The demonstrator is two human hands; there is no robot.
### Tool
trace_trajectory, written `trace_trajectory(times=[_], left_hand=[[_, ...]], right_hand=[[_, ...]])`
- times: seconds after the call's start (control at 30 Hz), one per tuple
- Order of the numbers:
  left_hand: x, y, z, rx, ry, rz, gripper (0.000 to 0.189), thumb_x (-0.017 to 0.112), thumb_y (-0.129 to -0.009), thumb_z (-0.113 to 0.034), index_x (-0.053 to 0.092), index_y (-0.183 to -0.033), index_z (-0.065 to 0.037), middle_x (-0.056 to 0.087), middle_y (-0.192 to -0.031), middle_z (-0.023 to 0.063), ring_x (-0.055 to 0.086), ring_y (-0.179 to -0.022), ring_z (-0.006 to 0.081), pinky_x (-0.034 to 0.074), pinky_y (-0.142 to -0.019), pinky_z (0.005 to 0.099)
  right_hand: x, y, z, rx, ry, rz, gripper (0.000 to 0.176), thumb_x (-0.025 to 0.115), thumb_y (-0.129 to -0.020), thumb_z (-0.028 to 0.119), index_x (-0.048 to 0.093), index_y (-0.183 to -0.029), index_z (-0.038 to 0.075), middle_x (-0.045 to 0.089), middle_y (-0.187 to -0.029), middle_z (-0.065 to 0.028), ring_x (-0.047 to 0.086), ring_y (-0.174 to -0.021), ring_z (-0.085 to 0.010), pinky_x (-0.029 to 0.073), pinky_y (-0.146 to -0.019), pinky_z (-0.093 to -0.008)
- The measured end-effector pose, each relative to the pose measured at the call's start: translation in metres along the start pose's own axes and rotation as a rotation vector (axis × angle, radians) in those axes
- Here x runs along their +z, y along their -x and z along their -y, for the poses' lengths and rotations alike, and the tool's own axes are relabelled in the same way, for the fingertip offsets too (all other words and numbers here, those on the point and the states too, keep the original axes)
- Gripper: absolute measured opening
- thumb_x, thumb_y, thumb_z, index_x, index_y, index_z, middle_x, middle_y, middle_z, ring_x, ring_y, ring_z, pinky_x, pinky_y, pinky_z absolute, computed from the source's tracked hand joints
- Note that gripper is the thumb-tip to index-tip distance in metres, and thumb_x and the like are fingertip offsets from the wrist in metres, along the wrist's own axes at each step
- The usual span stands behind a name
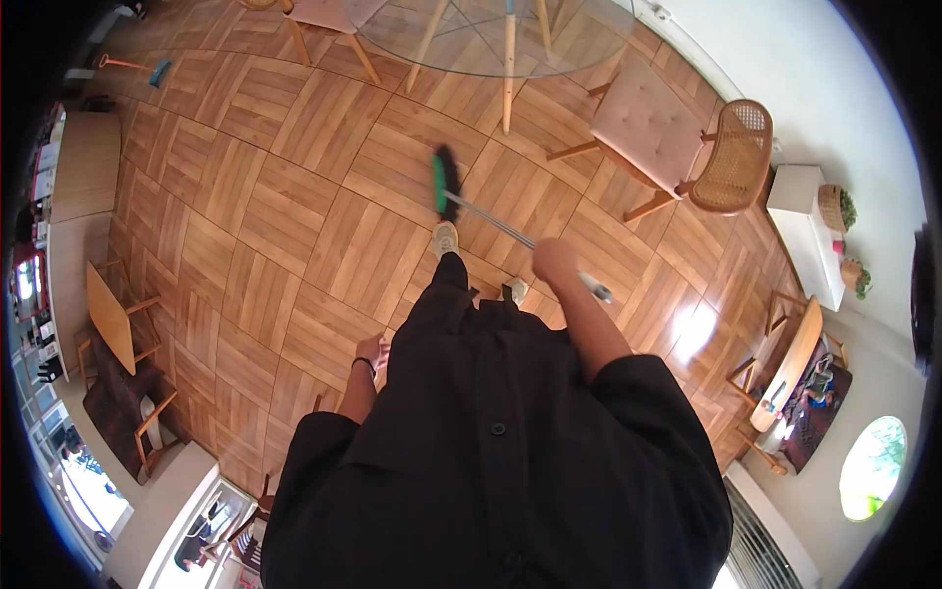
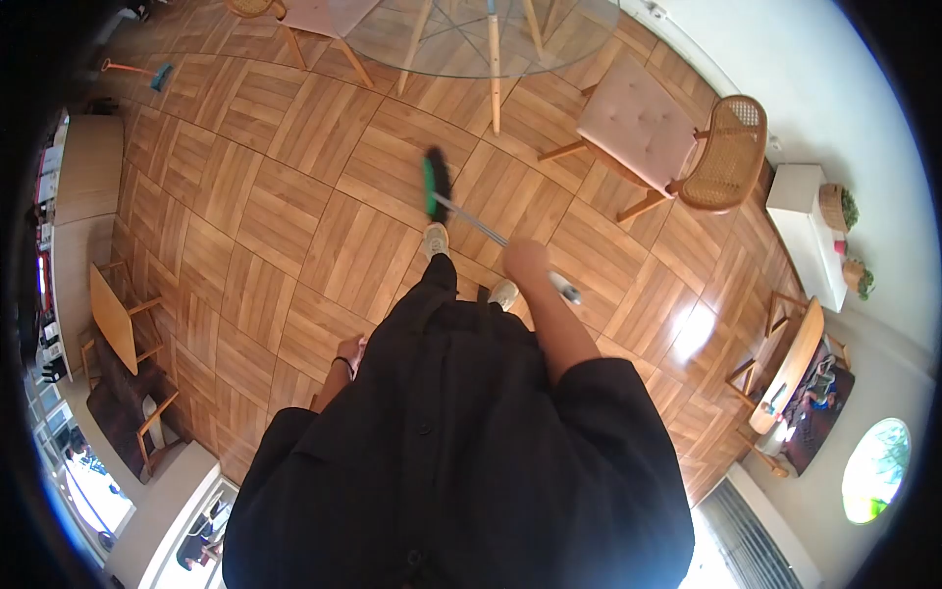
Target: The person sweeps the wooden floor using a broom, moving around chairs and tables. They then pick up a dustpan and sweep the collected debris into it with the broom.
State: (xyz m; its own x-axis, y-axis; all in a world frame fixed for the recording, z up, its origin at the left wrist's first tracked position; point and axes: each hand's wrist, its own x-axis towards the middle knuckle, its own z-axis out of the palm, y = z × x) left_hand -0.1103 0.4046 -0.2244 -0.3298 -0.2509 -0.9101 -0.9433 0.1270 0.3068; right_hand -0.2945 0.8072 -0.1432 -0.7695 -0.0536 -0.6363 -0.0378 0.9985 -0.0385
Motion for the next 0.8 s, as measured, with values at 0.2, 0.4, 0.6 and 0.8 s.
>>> trace_trajectory(times=[0.2,0.4,0.6,0.8], left_hand=[[-0.038,-0.049,-0.105,-0.047,0.323,-0.027,0.019,0.053,-0.082,-0.024,0.044,-0.073,-0.01,0.05,-0.06,0.0015,0.048,-0.046,0.0111,0.03,-0.036,0.0226],[-0.069,-0.113,-0.151,-0.066,0.096,0.046,0.019,0.053,-0.083,-0.029,0.047,-0.076,-0.012,0.05,-0.06,-0.0006,0.049,-0.049,0.0115,0.031,-0.038,0.0241],[-0.062,-0.126,-0.192,-0.028,0.074,0.087,0.017,0.053,-0.082,-0.027,0.048,-0.077,-0.011,0.052,-0.063,-0.0006,0.049,-0.051,0.0113,0.033,-0.041,0.0241],[-0.031,-0.114,-0.211,-0.005,-0.044,0.1,0.019,0.052,-0.082,-0.03,0.048,-0.078,-0.012,0.055,-0.067,0.0008,0.054,-0.058,0.0114,0.037,-0.047,0.0264]], right_hand=[[-0.06,-0.041,0.051,0.08,-0.289,0.114,0.043,0.047,-0.085,0.04,0.065,-0.085,0.001,0.063,-0.092,-0.0191,0.059,-0.089,-0.035,0.047,-0.074,-0.0431],[-0.073,0.028,-0.009,0.205,-0.313,0.11,0.057,0.043,-0.084,0.05,0.063,-0.077,-0.002,0.06,-0.08,-0.0248,0.058,-0.08,-0.0409,0.044,-0.069,-0.0474],[-0.064,0.089,-0.063,0.507,-0.342,0.066,0.057,0.041,-0.086,0.049,0.062,-0.076,-0.004,0.059,-0.078,-0.0279,0.057,-0.079,-0.0417,0.044,-0.069,-0.0477],[-0.006,0.028,-0.097,0.608,-0.469,0.021,0.057,0.036,-0.089,0.044,0.061,-0.084,-0.007,0.059,-0.086,-0.0301,0.057,-0.086,-0.0438,0.045,-0.076,-0.0483]])
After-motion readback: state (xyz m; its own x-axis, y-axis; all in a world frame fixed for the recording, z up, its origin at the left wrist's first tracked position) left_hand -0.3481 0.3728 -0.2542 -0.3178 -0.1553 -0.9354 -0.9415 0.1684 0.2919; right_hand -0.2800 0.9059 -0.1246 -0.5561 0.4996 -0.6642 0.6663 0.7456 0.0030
